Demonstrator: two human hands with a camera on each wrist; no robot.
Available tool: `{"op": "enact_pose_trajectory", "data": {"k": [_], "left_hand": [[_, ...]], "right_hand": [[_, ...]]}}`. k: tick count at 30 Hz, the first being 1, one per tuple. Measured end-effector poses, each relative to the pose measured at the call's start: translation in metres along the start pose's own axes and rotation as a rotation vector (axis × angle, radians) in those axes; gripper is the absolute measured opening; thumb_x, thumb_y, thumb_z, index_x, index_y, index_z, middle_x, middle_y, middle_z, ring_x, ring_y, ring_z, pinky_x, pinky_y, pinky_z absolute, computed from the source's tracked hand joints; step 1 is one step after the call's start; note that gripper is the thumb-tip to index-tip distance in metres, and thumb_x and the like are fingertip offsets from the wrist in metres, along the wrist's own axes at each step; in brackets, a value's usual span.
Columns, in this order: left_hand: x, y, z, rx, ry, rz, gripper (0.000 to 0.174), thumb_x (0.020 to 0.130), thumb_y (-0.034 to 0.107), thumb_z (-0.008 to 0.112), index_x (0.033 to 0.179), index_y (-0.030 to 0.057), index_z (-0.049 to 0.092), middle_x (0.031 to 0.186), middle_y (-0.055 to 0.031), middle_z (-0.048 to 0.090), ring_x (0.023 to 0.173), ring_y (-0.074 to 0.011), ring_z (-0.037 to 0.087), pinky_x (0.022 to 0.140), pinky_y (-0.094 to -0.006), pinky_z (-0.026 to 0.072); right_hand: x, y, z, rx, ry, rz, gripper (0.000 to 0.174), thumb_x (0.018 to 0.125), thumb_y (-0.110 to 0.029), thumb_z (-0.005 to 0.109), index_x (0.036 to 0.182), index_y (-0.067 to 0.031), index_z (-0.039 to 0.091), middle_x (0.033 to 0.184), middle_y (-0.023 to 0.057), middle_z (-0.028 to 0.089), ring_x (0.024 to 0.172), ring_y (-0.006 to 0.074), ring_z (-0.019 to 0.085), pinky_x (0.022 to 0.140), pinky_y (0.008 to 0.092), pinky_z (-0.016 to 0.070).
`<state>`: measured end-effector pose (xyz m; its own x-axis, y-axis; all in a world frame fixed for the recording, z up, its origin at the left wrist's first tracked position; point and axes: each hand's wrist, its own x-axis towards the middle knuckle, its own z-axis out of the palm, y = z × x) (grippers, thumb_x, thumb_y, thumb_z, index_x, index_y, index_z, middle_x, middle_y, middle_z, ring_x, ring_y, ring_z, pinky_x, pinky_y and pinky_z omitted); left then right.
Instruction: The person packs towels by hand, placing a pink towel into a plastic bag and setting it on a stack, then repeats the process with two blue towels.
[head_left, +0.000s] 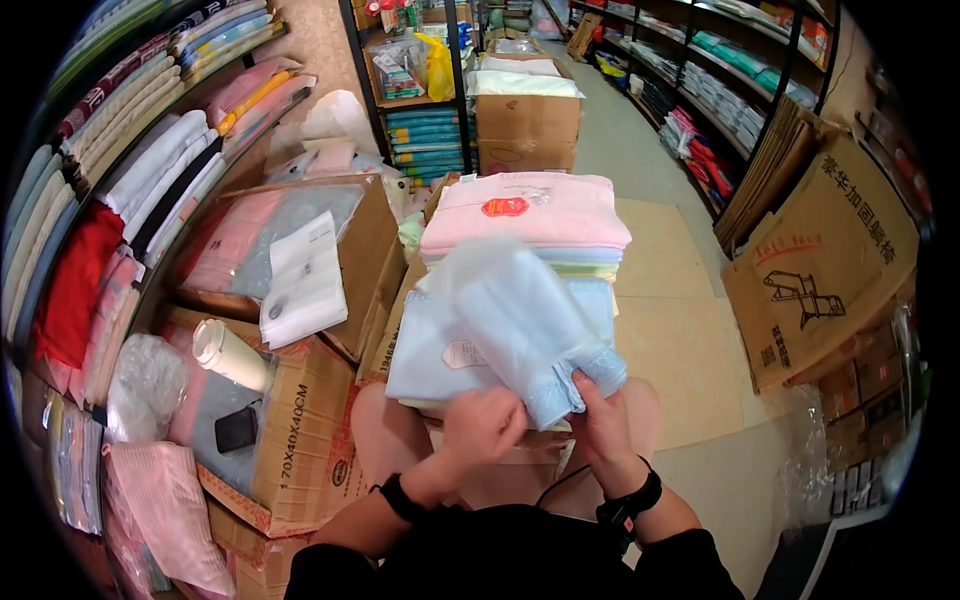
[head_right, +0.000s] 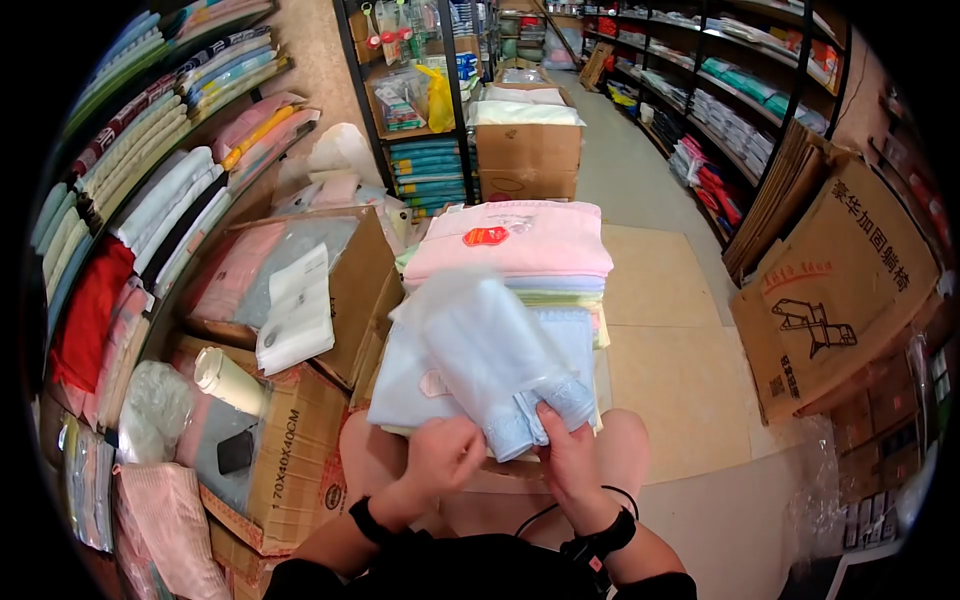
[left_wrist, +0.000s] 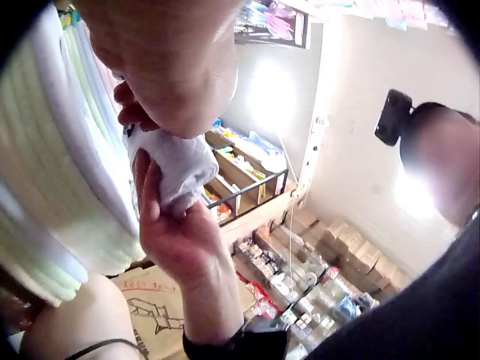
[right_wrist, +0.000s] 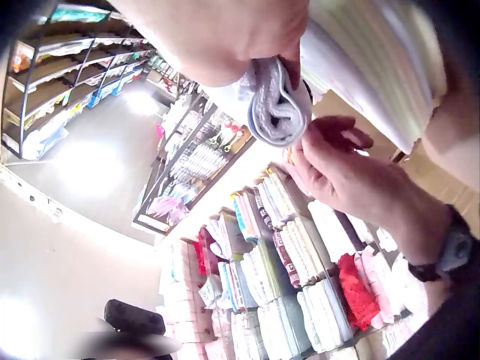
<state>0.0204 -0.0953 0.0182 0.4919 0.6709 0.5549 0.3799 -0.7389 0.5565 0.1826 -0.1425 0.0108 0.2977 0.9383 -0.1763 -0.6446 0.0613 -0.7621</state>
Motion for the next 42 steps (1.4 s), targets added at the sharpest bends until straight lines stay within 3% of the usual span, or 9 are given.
{"op": "enact_pose_trajectory", "data": {"k": [5, 9, 12, 17, 25, 29, 31, 37, 42], "left_hand": [[-0.015, 0.006, 0.012, -0.051, -0.064, 0.145, 0.012, 0.071, 0.01, 0.061, 0.066, 0.0078, 0.05, 0.059, -0.0065, 0.049, 0.051, -0.0245, 0.049, 0.048, -0.0327, 0.0358], [-0.009, 0.004, 0.002, -0.185, -0.019, 0.004, 0.012, 0.072, 0.01, 0.061, 0.065, 0.0065, 0.052, 0.059, -0.0076, 0.049, 0.05, -0.0254, 0.048, 0.048, -0.0342, 0.0372], [0.018, 0.015, -0.017, 0.102, 0.114, 0.152, 0.013, 0.071, 0.011, 0.063, 0.068, 0.006, 0.051, 0.06, -0.0071, 0.047, 0.053, -0.0252, 0.047, 0.049, -0.0337, 0.0358], [0.031, 0.011, -0.011, 0.261, 0.021, 0.255, 0.016, 0.071, 0.011, 0.061, 0.067, 0.0088, 0.046, 0.061, -0.0046, 0.044, 0.053, -0.0221, 0.047, 0.05, -0.0332, 0.0342], [0.049, 0.018, -0.015, 0.317, 0.13, 0.3, 0.014, 0.068, 0.01, 0.058, 0.065, 0.0088, 0.044, 0.06, -0.0042, 0.04, 0.051, -0.0203, 0.044, 0.048, -0.0317, 0.0317], [0.046, 0.028, -0.013, 0.385, -0.012, 0.465, 0.014, 0.067, 0.011, 0.059, 0.065, 0.0083, 0.045, 0.061, -0.0039, 0.041, 0.052, -0.0193, 0.044, 0.048, -0.0309, 0.0315], [0.037, 0.033, -0.004, 0.355, -0.1, 0.485, 0.015, 0.071, 0.01, 0.061, 0.065, 0.0079, 0.047, 0.062, -0.0043, 0.043, 0.052, -0.021, 0.045, 0.048, -0.0322, 0.0323], [0.024, 0.023, 0.007, 0.341, -0.033, 0.312, 0.013, 0.073, 0.014, 0.063, 0.071, 0.0088, 0.051, 0.068, -0.0043, 0.05, 0.059, -0.0199, 0.052, 0.049, -0.0299, 0.0346], [0.005, -0.003, -0.004, -0.056, -0.145, -0.282, 0.017, 0.081, 0.018, 0.063, 0.078, 0.0036, 0.054, 0.069, -0.0017, 0.054, 0.056, -0.0128, 0.05, 0.052, -0.0248, 0.0382]], "right_hand": [[-0.006, 0.006, 0.002, -0.03, 0.02, -0.119, 0.034, 0.087, -0.008, 0.055, 0.12, -0.0036, 0.046, 0.113, 0.0053, 0.053, 0.1, 0.0164, 0.054, 0.084, 0.0301, 0.0454], [-0.004, 0.008, -0.004, -0.15, -0.011, -0.231, 0.033, 0.087, -0.006, 0.054, 0.118, 0.0008, 0.047, 0.113, 0.0062, 0.054, 0.1, 0.015, 0.053, 0.087, 0.0275, 0.0422], [-0.005, 0.014, -0.005, -0.303, -0.072, -0.322, 0.037, 0.086, -0.003, 0.054, 0.121, 0.003, 0.045, 0.114, 0.0068, 0.054, 0.102, 0.0148, 0.052, 0.089, 0.0271, 0.0411], [-0.009, 0.02, -0.002, -0.472, -0.113, -0.431, 0.047, 0.082, 0.001, 0.056, 0.126, 0.0056, 0.04, 0.117, 0.0095, 0.054, 0.106, 0.015, 0.051, 0.09, 0.0274, 0.041], [-0.008, 0.012, -0.003, -1.081, -0.169, -0.692, 0.055, 0.074, 0.004, 0.058, 0.126, 0.004, 0.039, 0.121, 0.0226, 0.048, 0.106, 0.0342, 0.053, 0.085, 0.0344, 0.0444], [-0.008, 0.005, 0.002, -1.258, -0.154, -0.738, 0.054, 0.075, 0.003, 0.057, 0.126, 0.0031, 0.039, 0.121, 0.0222, 0.048, 0.104, 0.0342, 0.053, 0.084, 0.0351, 0.0446], [-0.006, -0.001, 0.012, -1.085, -0.161, -0.563, 0.051, 0.076, 0.002, 0.056, 0.125, 0.0022, 0.041, 0.117, 0.0218, 0.051, 0.101, 0.0317, 0.055, 0.083, 0.0337, 0.0444], [0.009, 0.02, -0.018, -0.559, -0.131, -0.371, 0.04, 0.083, -0.004, 0.054, 0.122, 0.0022, 0.044, 0.11, 0.0108, 0.057, 0.098, 0.0186, 0.055, 0.082, 0.0276, 0.0436], [0.011, 0.006, -0.023, -0.226, -0.004, -0.181, 0.038, 0.086, -0.01, 0.056, 0.121, 0.0004, 0.045, 0.109, 0.0063, 0.056, 0.095, 0.0147, 0.056, 0.079, 0.0276, 0.0461]]}}
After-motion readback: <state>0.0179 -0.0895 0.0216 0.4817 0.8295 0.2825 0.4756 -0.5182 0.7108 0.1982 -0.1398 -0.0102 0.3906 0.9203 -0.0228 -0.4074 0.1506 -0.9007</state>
